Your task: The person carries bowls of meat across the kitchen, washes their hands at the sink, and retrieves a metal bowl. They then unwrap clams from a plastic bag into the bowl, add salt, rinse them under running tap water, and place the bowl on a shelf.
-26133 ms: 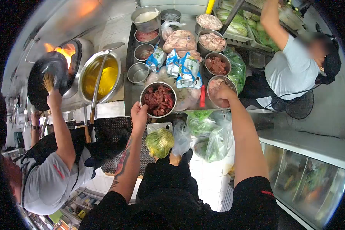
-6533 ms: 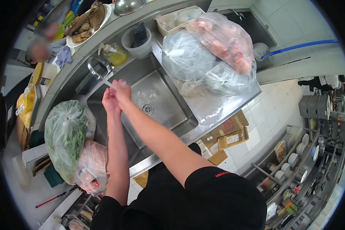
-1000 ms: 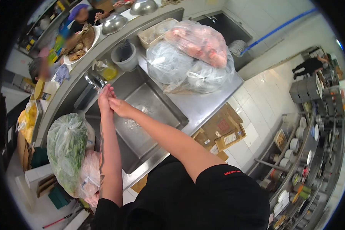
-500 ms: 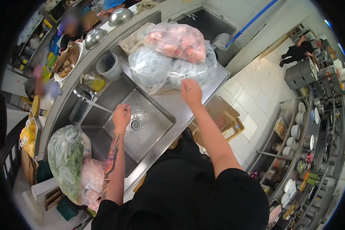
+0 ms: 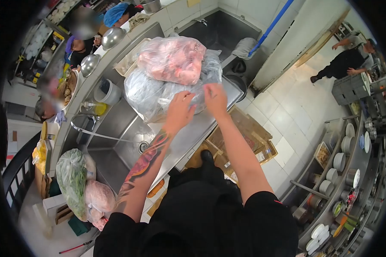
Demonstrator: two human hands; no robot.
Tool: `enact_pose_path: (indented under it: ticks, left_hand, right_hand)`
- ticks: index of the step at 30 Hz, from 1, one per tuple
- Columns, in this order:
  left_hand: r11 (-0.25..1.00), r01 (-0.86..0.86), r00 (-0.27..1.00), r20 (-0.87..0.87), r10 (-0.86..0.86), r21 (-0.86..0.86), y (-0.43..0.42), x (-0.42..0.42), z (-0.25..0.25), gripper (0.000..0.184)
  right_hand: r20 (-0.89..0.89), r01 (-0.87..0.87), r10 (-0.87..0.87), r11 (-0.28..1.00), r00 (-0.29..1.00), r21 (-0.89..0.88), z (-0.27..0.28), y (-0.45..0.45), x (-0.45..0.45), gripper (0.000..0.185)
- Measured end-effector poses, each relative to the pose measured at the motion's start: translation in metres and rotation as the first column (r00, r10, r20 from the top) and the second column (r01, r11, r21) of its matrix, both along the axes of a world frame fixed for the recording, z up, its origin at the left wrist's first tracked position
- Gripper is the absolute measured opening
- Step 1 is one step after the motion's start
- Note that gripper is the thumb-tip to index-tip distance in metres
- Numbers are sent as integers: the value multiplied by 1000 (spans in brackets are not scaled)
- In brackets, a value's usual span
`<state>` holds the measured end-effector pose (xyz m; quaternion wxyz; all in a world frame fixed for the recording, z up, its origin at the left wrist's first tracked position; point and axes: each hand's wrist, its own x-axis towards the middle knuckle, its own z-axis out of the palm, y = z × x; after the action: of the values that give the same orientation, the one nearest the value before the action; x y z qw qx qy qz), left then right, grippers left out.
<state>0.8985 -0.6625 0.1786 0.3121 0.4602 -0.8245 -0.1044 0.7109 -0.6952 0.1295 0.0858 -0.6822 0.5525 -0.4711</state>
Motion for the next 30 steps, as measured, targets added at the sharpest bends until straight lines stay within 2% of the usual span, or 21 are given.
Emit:
enact_pose_path:
  ticks: [1,2,4,5,7,11,13,17,19,26,27,30]
  left_hand:
    - [1000,-22,998,60,23,-20,-3,-15,-3,35]
    - [999,-36,997,67,37,-18,-4,-27,-4,35]
    - [994,-54,976,217,33,92,-4,-42,-4,39]
    - [993,-68,973,225,46,93,-5,-44,-10,39]
    - [997,-65,970,231,71,-35,-5,-43,-27,42]
    - [998,-37,988,147,45,-55,-1,-33,-34,46]
    - [1000,-6,998,55,5,15,0,-27,-34,49]
    - [1000,11,999,34,-12,23,12,-12,-39,54]
    - [988,31,997,-68,-21,150,22,-4,-28,58]
    - [978,96,995,-21,-94,187,31,30,-18,52]
    - [977,86,996,8,-89,193,32,33,-15,51]
    - [984,49,997,57,-60,169,25,26,0,47]
  right_hand:
    - [44,189,-188,982,981,-18,0,-7,-11,20]
    - [51,174,-173,985,984,-15,-4,-15,-20,20]
    - [-1,283,-310,867,951,410,-20,-28,-32,30]
    - [7,268,-297,870,955,413,-25,-31,-32,30]
    - [128,179,-325,762,937,622,-35,-35,-31,43]
    - [267,183,-398,792,878,582,-87,-40,-35,36]
    - [465,15,-335,824,820,567,-109,-39,-41,26]
    - [390,-5,-232,855,891,519,-73,-5,-30,17]
    - [450,-74,-179,869,875,489,-66,10,-22,18]
    - [392,-107,-132,840,911,533,-55,58,4,17]
    - [372,-85,-84,905,925,416,-60,61,6,17]
    - [299,-104,-29,902,954,418,-53,69,0,14]
